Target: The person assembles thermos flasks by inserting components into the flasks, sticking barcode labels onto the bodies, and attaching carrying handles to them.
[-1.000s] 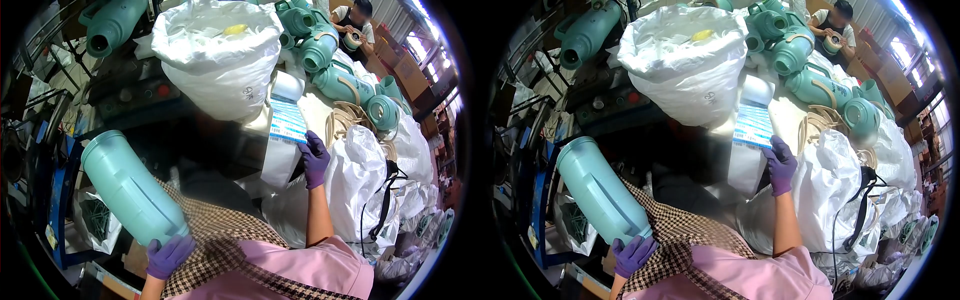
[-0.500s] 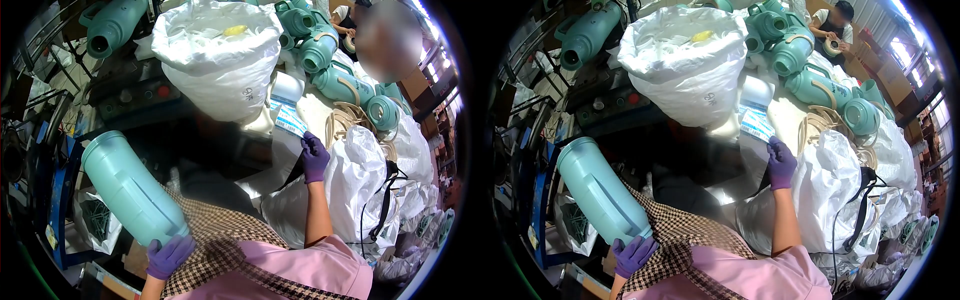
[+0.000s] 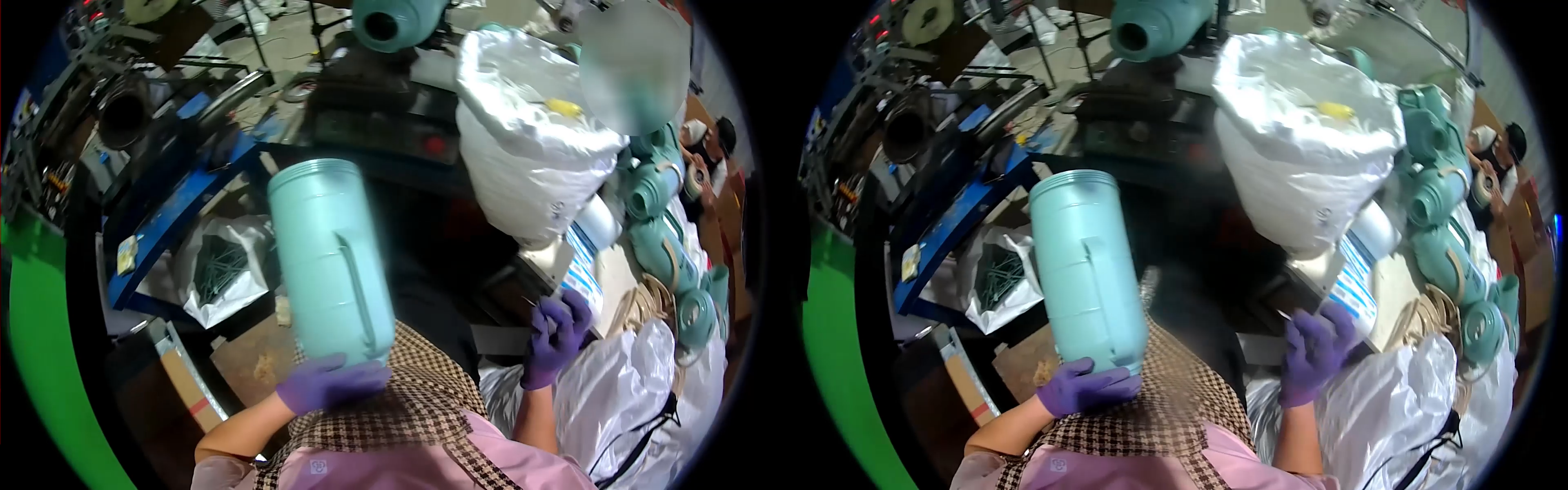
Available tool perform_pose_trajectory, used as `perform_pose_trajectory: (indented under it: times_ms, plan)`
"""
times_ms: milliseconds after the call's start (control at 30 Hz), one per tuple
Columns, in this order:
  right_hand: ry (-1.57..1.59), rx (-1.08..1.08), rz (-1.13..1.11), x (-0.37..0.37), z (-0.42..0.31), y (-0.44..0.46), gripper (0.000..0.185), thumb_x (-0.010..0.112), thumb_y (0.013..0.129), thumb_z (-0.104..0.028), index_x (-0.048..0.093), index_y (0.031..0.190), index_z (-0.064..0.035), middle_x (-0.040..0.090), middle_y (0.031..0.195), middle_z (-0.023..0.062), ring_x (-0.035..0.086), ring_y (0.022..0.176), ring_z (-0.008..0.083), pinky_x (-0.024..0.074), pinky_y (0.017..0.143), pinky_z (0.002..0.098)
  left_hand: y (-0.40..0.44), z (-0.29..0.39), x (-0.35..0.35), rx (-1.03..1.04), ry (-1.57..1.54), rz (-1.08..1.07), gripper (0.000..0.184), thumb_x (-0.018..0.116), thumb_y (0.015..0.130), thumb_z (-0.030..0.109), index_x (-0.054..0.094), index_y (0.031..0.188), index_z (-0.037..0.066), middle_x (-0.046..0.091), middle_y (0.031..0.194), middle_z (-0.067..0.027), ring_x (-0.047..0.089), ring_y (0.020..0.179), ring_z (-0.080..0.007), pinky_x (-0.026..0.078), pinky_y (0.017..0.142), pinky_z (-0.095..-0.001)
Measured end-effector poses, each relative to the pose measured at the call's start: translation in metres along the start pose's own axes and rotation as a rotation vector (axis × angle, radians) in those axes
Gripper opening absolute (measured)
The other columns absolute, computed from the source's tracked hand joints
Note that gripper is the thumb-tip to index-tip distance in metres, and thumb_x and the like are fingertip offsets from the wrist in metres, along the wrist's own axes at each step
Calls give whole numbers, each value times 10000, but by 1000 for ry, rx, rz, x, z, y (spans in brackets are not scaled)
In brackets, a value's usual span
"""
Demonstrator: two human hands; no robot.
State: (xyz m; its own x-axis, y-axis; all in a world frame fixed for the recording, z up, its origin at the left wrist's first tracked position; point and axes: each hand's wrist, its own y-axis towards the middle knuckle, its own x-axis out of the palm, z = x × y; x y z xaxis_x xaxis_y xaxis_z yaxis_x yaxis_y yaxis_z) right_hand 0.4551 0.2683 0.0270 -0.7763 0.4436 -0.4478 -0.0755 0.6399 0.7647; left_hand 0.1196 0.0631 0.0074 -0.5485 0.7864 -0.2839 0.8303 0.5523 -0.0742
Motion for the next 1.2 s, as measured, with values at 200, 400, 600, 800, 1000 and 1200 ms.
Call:
perform_pose_trajectory:
  times_ms: [200, 400, 600, 800, 1000, 1200]
  plan:
    - [1011, 330, -764, 148, -98, 96, 182, 671, 924, -110, 727, 1044, 15, 703, 980, 62, 648, 923, 137, 515, 847, 283, 10, -3, -1, 108, 279, -63, 614, 559, 959, 127, 411, 1542, 251, 443, 1573, 28, 468, 1395, -70, 466, 1000, -249]
    - [1093, 577, -1293, 210, -130, 121, 139, 638, 912, -45, 730, 1002, 7, 680, 890, -22, 588, 785, 57, 474, 727, 210, 7, 29, -9, -95, 237, -202, 727, 540, 960, -10, 216, 1608, 47, 261, 1667, -129, 321, 1519, -242, 296, 1257, -354]
    - [1096, 531, -1340, 219, -127, 129, 129, 668, 912, -60, 729, 993, 18, 687, 853, 1, 598, 740, 62, 488, 683, 222, 2, 53, -8, -259, -266, -150, 776, 533, 960, -12, 154, 1633, 58, 239, 1684, -123, 325, 1521, -251, 267, 1273, -372]
    - [683, 72, -1069, 234, -122, 115, 529, 833, 818, -293, 653, 1204, 21, 674, 1132, 142, 633, 989, 215, 518, 872, 341, 8, 31, -6, -206, -174, -181, 643, 630, 973, 254, 379, 1557, 161, 397, 1597, -27, 398, 1466, -234, 407, 1172, -327]
    - [956, 162, -1044, 287, -106, 97, 811, 866, 788, -441, 525, 1360, 22, 644, 1240, 206, 622, 1136, 289, 492, 1000, 398, -32, -18, -59, -1595, -1666, 8, 714, 853, 792, 275, 567, 1421, 96, 415, 1537, -195, 450, 1399, -319, 401, 1130, -455]
    - [815, 170, -517, 271, -184, 62, 773, 829, 843, -342, 474, 1444, -9, 486, 1428, 196, 532, 1275, 290, 432, 1099, 395, -26, 12, -74, -2514, -1599, 322, 924, 771, 840, 255, 281, 1589, 26, 484, 1491, -167, 533, 1320, -275, 468, 1085, -407]
